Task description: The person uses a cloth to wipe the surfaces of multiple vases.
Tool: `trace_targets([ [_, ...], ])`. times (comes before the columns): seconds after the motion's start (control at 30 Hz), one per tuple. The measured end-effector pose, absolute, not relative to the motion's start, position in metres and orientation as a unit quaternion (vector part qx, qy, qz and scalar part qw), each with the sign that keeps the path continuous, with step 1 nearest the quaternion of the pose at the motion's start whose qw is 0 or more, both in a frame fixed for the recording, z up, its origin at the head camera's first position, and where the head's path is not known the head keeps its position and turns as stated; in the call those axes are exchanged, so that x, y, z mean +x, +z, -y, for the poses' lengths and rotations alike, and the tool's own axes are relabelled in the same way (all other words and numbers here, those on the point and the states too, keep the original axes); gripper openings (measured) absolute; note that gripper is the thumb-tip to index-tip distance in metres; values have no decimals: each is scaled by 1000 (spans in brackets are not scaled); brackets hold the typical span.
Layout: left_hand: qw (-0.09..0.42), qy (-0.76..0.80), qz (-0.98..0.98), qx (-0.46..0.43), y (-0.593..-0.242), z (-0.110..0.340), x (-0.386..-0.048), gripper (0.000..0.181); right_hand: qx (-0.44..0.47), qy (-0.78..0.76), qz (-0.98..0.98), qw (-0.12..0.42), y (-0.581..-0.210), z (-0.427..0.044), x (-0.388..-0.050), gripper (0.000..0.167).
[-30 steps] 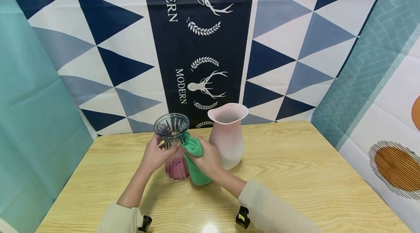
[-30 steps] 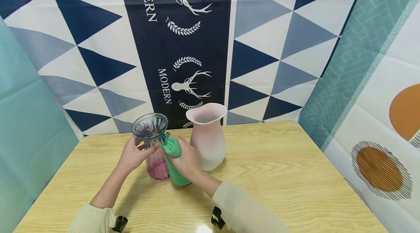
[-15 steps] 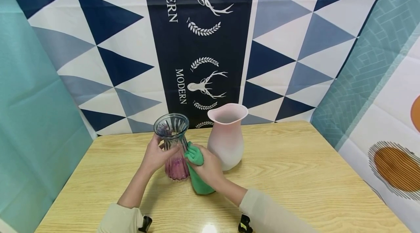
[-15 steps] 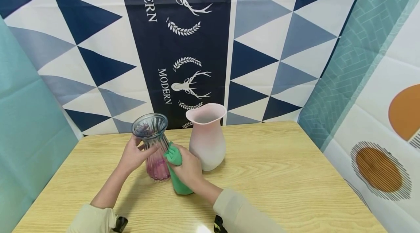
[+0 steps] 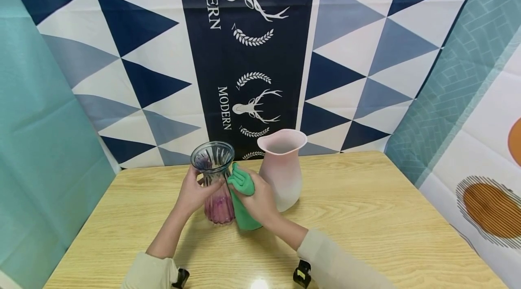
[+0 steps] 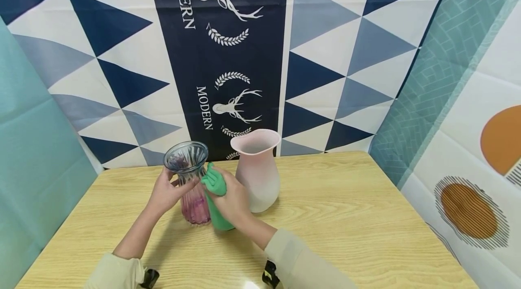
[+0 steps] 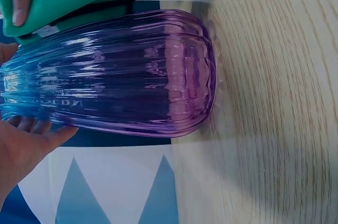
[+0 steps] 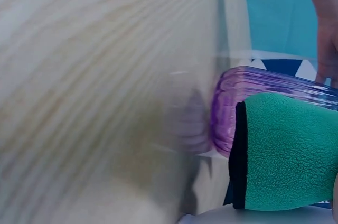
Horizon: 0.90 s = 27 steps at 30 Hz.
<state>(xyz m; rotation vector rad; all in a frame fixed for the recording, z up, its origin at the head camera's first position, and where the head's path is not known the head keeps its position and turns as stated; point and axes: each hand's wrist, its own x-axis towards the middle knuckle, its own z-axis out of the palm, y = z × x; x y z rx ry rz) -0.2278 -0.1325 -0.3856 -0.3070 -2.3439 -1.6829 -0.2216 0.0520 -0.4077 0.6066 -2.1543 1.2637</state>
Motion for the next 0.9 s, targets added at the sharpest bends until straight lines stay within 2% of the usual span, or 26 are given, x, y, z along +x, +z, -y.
trace_targets([
  [0.3,117,-573,804,-106,-387,134,-229,74,234,472,788,318,-396,-47,-227,47],
  [0.43,114,-573,805,-104,-387,134,-229,74,225,466,798,308,-395,-46,-228,47],
  [0.7,116,-573,804,-111,-386,134,-229,70,208,451,830,256,-397,-46,-228,45],
  [0.9,112,-570,807,-107,-385,134,-229,70,206,446,835,249,-402,-47,-228,44],
])
